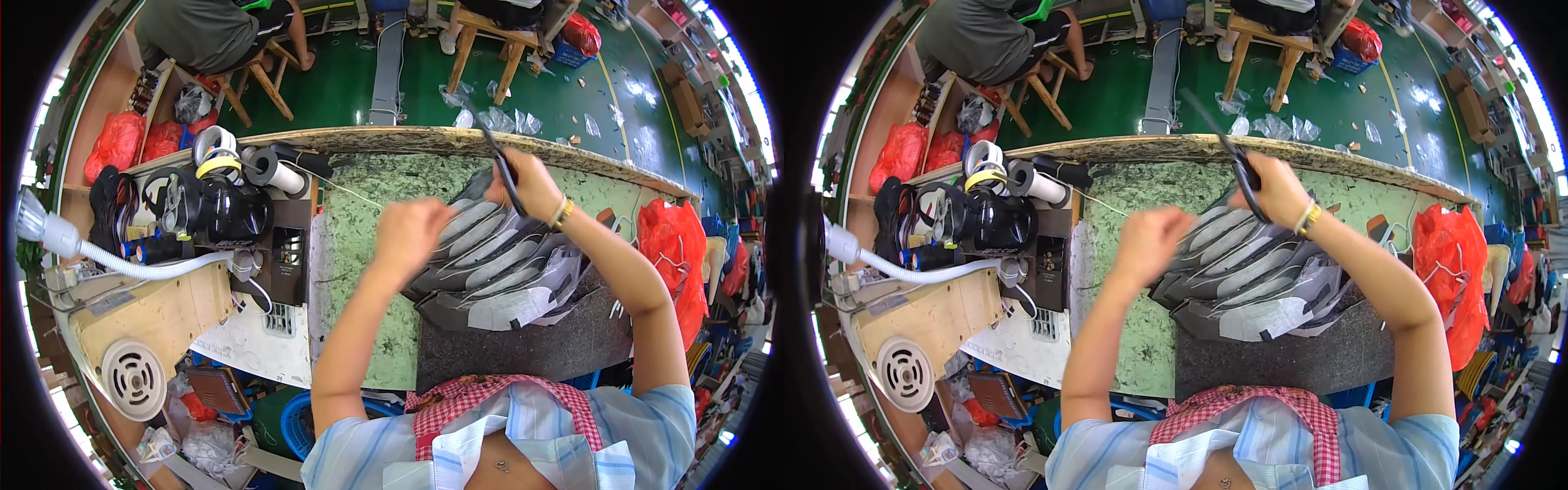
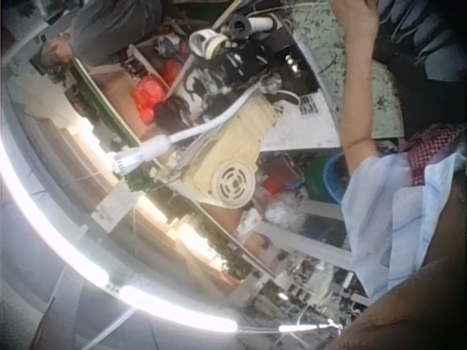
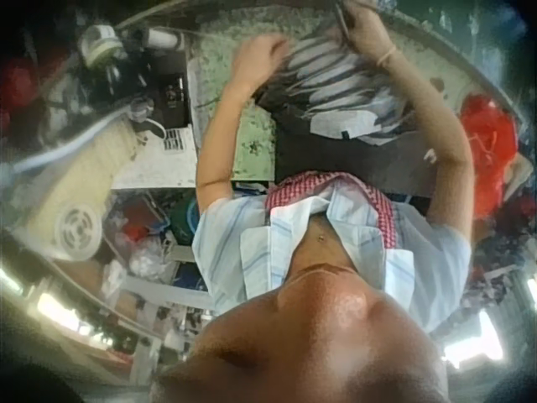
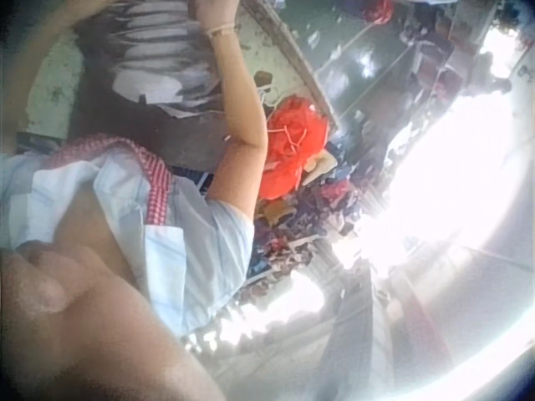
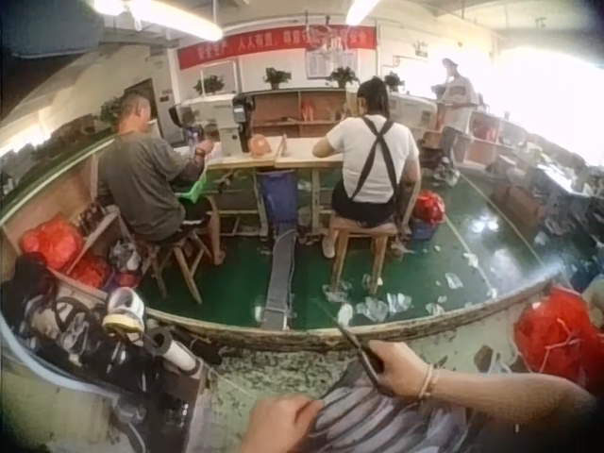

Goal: The person organizes shoe parts into plastic baskets, arranges a stack of shoe pieces on the workbench, and cuts connecting threads between the pieces using scissors before placing the separated parts into a basket.

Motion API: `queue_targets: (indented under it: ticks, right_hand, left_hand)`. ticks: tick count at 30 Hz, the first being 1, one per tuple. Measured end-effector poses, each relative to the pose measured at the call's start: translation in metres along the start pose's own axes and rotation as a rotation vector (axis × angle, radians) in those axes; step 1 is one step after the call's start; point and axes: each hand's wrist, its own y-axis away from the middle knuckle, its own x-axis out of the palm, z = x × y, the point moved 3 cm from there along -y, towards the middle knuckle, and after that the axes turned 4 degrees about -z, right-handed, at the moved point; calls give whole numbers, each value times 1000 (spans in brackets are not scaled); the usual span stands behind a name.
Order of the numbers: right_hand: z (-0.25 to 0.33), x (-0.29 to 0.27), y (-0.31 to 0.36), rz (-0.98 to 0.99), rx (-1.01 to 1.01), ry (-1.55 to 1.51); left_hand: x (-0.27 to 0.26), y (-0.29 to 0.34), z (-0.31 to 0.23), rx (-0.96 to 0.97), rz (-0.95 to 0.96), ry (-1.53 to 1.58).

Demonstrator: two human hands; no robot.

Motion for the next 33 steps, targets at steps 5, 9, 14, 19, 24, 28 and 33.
queue_targets:
  ticks: [5, 9, 14, 19, 24, 28, 33]
  right_hand:
    - [-44, 11, -36, 57, -93, 427]
    - [-68, 41, -39, 203, -60, 498]
    - [-73, 64, -49, 278, -55, 565]
    - [-78, 79, -52, 349, -39, 730]
    - [-61, 62, -49, 180, -317, 929]
    - [-7, 35, -31, 356, -322, 924]
    - [12, 34, -25, 623, -315, 1032]
  left_hand:
    - [15, -2, 67, -176, 234, 4]
    - [22, 25, 59, -359, 250, -72]
    - [28, 20, 73, -464, 202, -81]
    - [48, 1, 95, -604, 456, -283]
    - [49, -23, 102, -653, 710, -354]
    - [26, -15, 109, -546, 612, -456]
    - [6, -1, 101, -566, 627, -346]
